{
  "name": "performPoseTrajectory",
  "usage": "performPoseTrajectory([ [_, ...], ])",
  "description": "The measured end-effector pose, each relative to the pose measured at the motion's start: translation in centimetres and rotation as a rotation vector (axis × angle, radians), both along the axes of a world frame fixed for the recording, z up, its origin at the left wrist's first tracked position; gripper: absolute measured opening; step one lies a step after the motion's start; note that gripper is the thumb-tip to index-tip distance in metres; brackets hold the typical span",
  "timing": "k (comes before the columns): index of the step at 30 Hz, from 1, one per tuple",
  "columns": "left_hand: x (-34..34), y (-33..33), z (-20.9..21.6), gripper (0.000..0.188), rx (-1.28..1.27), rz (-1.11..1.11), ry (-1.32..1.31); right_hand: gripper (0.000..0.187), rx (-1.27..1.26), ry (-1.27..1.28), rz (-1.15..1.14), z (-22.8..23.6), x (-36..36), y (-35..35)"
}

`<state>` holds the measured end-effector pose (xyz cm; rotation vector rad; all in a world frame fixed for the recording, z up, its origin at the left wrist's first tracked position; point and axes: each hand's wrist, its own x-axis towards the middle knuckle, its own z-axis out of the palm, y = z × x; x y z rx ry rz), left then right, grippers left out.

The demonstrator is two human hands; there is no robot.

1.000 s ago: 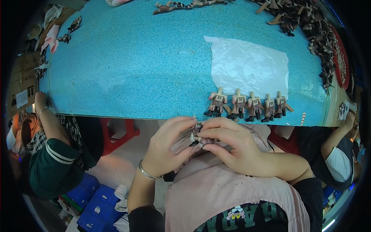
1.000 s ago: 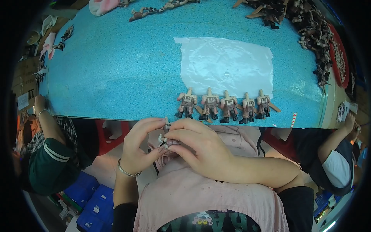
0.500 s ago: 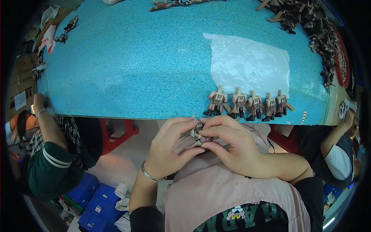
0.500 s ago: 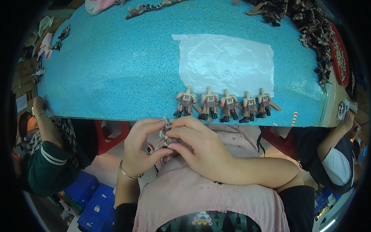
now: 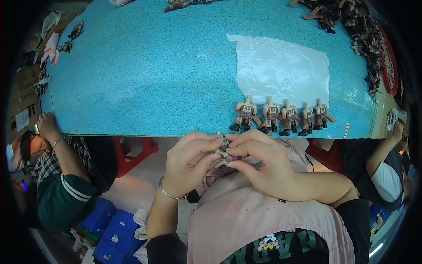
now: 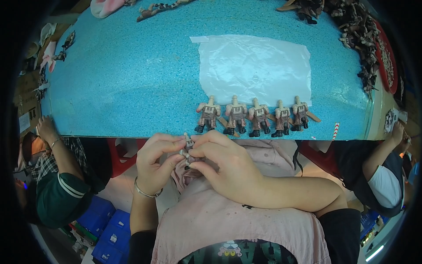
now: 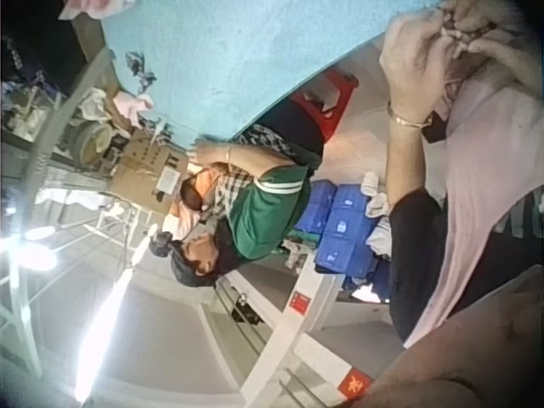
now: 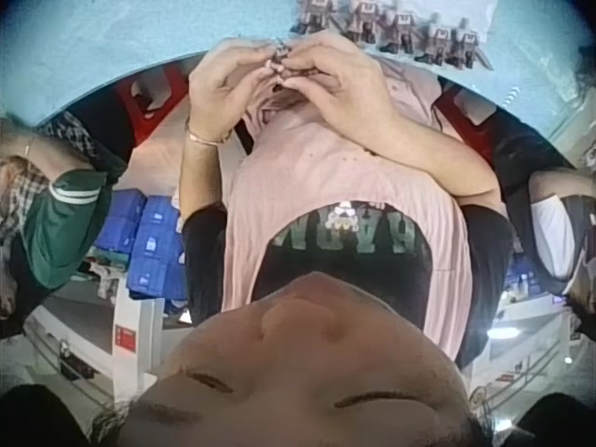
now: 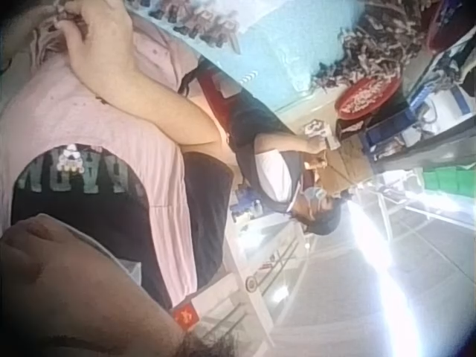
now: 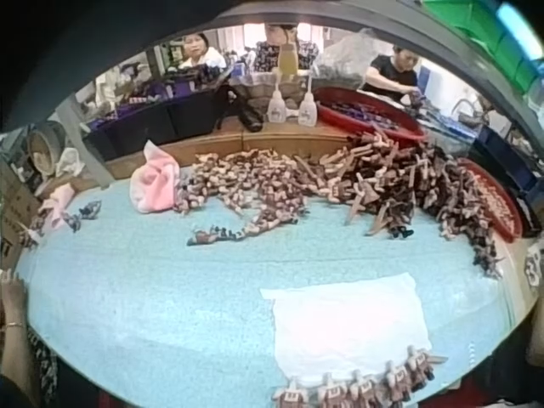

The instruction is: The person lines up toy figures on the table, applies glue from a squeeze bottle onto each figure, and assembles the figures by attaching parts together by hand.

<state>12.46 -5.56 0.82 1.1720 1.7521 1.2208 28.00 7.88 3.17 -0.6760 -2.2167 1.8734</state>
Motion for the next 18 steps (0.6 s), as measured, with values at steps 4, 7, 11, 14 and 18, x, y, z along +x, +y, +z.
performPoseTrajectory([
  [4,0.1,0.0,-0.1,0.022,0.011,0.025,-0.025,0.019,-0.004,-0.009,-0.002,-0.1,0.0,0.1],
  [7,0.6,-0.5,-0.3,0.023,0.029,0.078,-0.023,0.02,0.021,0.001,0.019,0.2,0.0,0.2],
  [11,1.2,-1.4,0.7,0.024,0.112,0.167,0.043,0.033,0.089,0.119,0.117,2.0,-0.5,1.2],
  [14,1.9,-1.8,1.5,0.025,0.283,0.373,0.011,0.041,-0.026,0.188,-0.032,2.1,-0.2,0.8],
  [18,2.8,-1.8,1.5,0.027,0.348,0.437,-0.002,0.023,-0.617,0.077,-0.086,2.1,-0.1,1.2],
])
